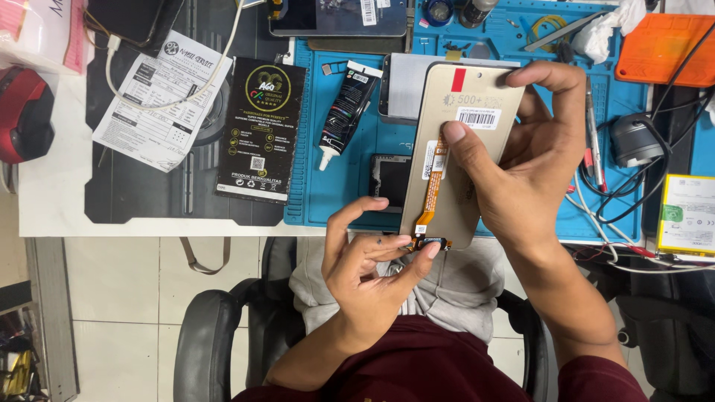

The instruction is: The person holds a phone frame with the old display removed, peels leftover adhesive from the frame, then aligns a new replacement screen with its flex cable and presses it into place. They press along the edges of the fitted screen and then handle the opened phone body and a battery on the work mat.

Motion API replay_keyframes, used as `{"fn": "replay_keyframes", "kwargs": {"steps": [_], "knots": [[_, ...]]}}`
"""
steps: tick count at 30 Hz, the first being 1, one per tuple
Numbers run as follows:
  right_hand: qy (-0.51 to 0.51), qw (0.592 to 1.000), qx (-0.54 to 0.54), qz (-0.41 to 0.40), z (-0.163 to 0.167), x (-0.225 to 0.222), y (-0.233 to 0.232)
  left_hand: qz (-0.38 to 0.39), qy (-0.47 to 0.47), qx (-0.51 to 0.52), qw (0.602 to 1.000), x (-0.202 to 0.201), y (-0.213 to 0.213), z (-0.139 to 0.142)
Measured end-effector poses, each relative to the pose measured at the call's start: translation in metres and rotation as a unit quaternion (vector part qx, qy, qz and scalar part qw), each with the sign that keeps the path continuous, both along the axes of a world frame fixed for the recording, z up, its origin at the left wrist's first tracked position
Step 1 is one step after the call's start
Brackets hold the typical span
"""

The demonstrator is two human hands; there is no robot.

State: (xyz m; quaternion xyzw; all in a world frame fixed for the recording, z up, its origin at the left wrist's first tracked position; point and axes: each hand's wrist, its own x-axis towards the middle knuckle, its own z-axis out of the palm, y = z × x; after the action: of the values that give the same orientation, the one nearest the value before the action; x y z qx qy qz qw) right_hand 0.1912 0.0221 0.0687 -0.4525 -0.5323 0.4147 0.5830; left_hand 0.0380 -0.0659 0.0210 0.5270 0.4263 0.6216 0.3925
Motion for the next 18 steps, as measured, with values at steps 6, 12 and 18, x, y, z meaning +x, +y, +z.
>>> {"fn": "replay_keyframes", "kwargs": {"steps": [6,12,18], "knots": [[0.005,1.0,-0.004,0.0,0.0008,-0.0002,0.0004,0.001,0.001,0.001,1.0,0.0,0.0006,-0.0013],[0.008,1.0,-0.007,0.0,0.001,-0.0003,0.0009,0.004,0.004,-0.004,1.0,0.0007,-0.0004,-0.0019],[0.011,1.0,-0.004,0.001,-0.0002,0.0,0.0007,0.002,-0.001,-0.004,1.0,0.001,-0.0002,-0.0028]]}}
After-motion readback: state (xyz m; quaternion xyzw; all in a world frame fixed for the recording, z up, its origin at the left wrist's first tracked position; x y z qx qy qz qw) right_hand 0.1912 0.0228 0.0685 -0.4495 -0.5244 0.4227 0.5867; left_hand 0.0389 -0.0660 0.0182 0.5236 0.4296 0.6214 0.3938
